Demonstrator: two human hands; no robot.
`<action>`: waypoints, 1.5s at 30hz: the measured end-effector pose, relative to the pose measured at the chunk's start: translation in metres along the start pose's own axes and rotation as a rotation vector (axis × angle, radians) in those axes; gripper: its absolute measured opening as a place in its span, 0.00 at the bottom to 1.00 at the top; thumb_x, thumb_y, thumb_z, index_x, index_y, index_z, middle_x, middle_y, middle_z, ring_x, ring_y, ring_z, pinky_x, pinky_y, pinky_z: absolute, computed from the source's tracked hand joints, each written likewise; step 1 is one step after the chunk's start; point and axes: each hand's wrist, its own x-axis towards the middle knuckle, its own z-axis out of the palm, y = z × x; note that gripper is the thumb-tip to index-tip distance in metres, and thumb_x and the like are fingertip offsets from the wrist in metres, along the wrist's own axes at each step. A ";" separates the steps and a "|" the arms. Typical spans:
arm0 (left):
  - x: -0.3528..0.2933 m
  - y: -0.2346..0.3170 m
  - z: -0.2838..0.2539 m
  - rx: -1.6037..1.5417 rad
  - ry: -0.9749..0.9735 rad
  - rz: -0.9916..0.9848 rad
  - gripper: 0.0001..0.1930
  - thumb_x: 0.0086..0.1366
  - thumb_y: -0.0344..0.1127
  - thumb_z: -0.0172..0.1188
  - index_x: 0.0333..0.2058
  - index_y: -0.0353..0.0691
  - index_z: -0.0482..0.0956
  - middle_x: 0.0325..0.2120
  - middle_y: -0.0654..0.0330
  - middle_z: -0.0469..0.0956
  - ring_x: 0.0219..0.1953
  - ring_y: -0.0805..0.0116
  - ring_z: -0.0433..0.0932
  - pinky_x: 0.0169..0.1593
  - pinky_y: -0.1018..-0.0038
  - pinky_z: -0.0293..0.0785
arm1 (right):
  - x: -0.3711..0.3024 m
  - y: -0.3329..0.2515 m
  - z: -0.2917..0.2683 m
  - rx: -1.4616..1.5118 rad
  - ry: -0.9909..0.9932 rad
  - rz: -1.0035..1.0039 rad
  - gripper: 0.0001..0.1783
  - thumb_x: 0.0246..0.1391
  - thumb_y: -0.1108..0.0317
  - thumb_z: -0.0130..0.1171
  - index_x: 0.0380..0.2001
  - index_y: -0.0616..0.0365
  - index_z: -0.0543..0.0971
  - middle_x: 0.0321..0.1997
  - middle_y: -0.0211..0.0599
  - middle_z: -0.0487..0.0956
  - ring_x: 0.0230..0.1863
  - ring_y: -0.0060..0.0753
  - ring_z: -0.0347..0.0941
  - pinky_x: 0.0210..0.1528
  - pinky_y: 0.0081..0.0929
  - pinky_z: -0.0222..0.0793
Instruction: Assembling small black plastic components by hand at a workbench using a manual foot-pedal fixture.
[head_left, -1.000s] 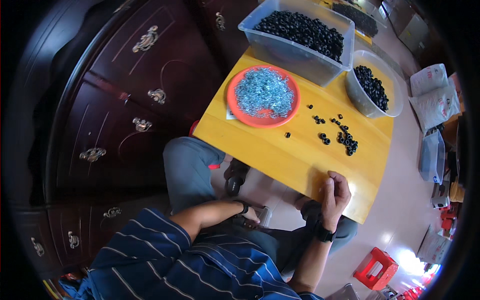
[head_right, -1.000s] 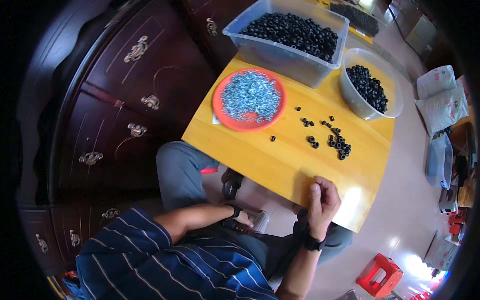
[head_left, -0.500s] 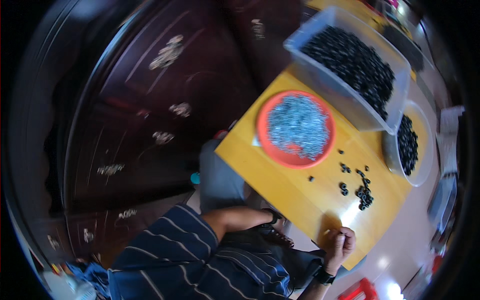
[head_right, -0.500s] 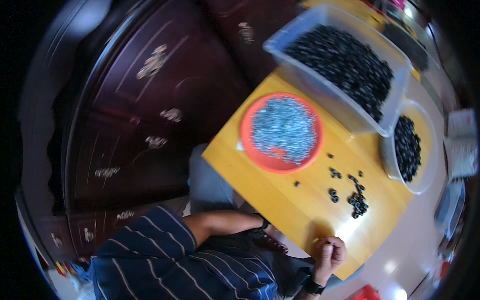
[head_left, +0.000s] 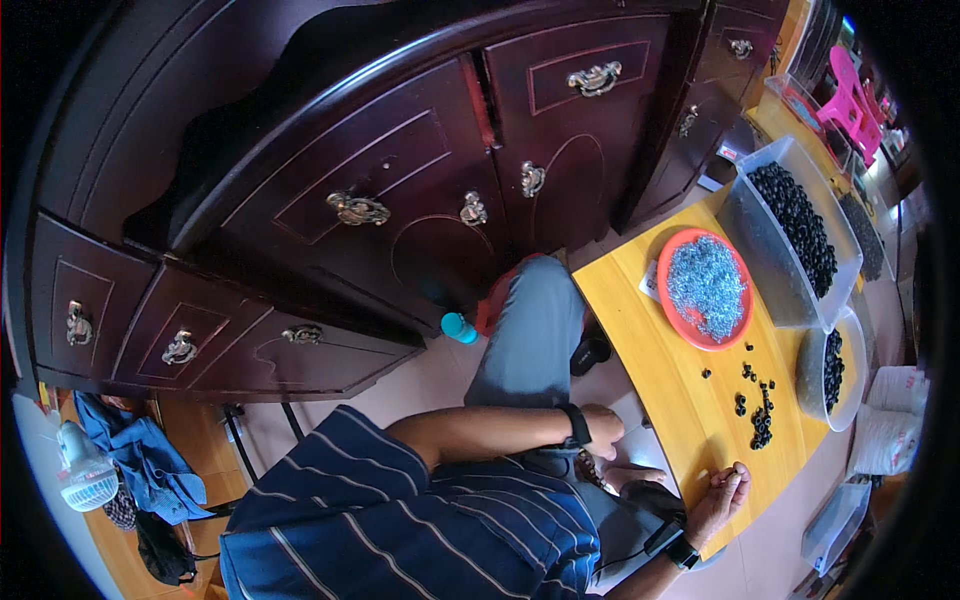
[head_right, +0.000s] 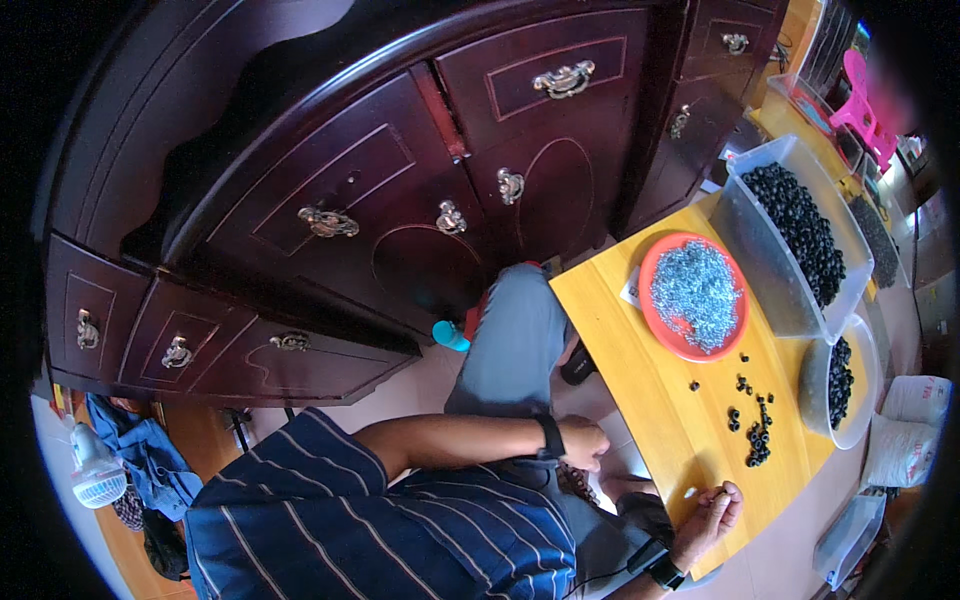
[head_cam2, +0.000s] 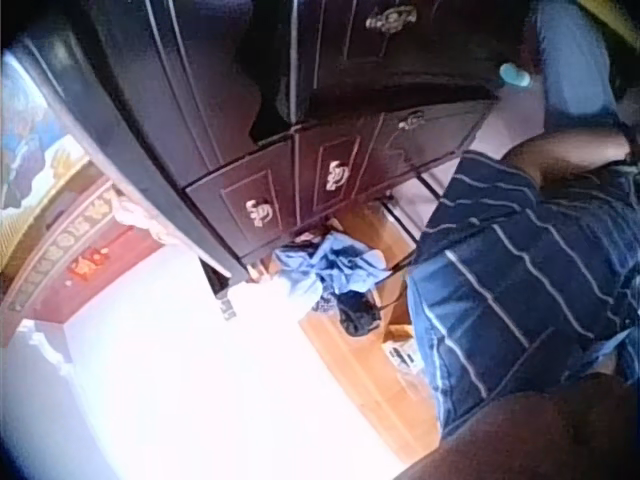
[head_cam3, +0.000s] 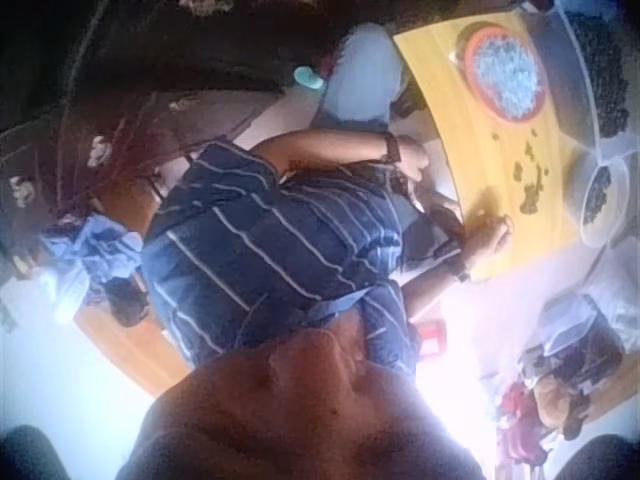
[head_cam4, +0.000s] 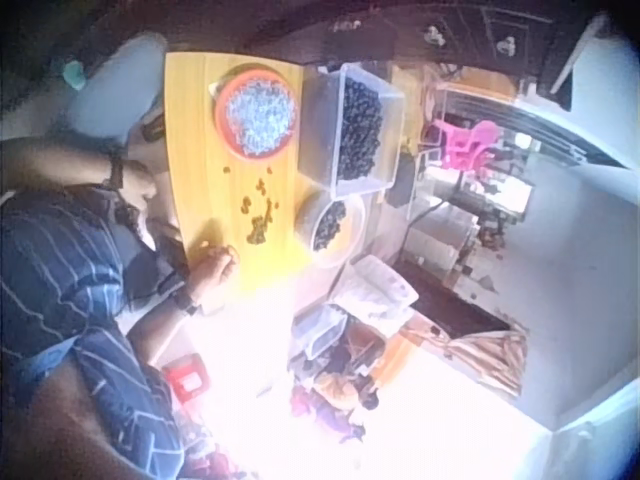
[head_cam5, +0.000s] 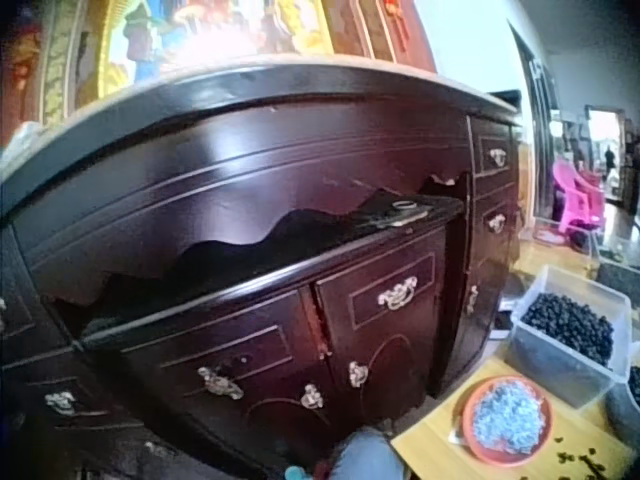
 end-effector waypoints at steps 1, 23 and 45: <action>-0.013 -0.003 -0.025 -0.003 -0.060 0.002 0.19 0.53 0.46 0.63 0.34 0.34 0.81 0.31 0.48 0.82 0.35 0.47 0.81 0.39 0.59 0.76 | 0.000 -0.001 0.002 -0.029 0.001 -0.011 0.10 0.66 0.65 0.50 0.44 0.58 0.75 0.27 0.29 0.69 0.29 0.22 0.62 0.37 0.24 0.65; -0.256 -0.444 0.131 -0.362 1.179 -0.902 0.31 0.52 0.38 0.67 0.57 0.42 0.71 0.36 0.57 0.81 0.41 0.60 0.80 0.47 0.66 0.77 | 0.013 0.011 0.004 -0.043 -0.001 0.123 0.12 0.67 0.62 0.51 0.47 0.56 0.74 0.27 0.25 0.70 0.29 0.18 0.63 0.38 0.20 0.64; -0.198 -0.348 0.076 -0.578 1.057 -0.683 0.37 0.53 0.48 0.72 0.58 0.41 0.66 0.44 0.56 0.78 0.42 0.63 0.78 0.45 0.66 0.76 | 0.007 -0.011 0.018 -0.320 0.135 0.123 0.11 0.65 0.63 0.54 0.43 0.58 0.76 0.27 0.23 0.68 0.29 0.14 0.61 0.36 0.13 0.61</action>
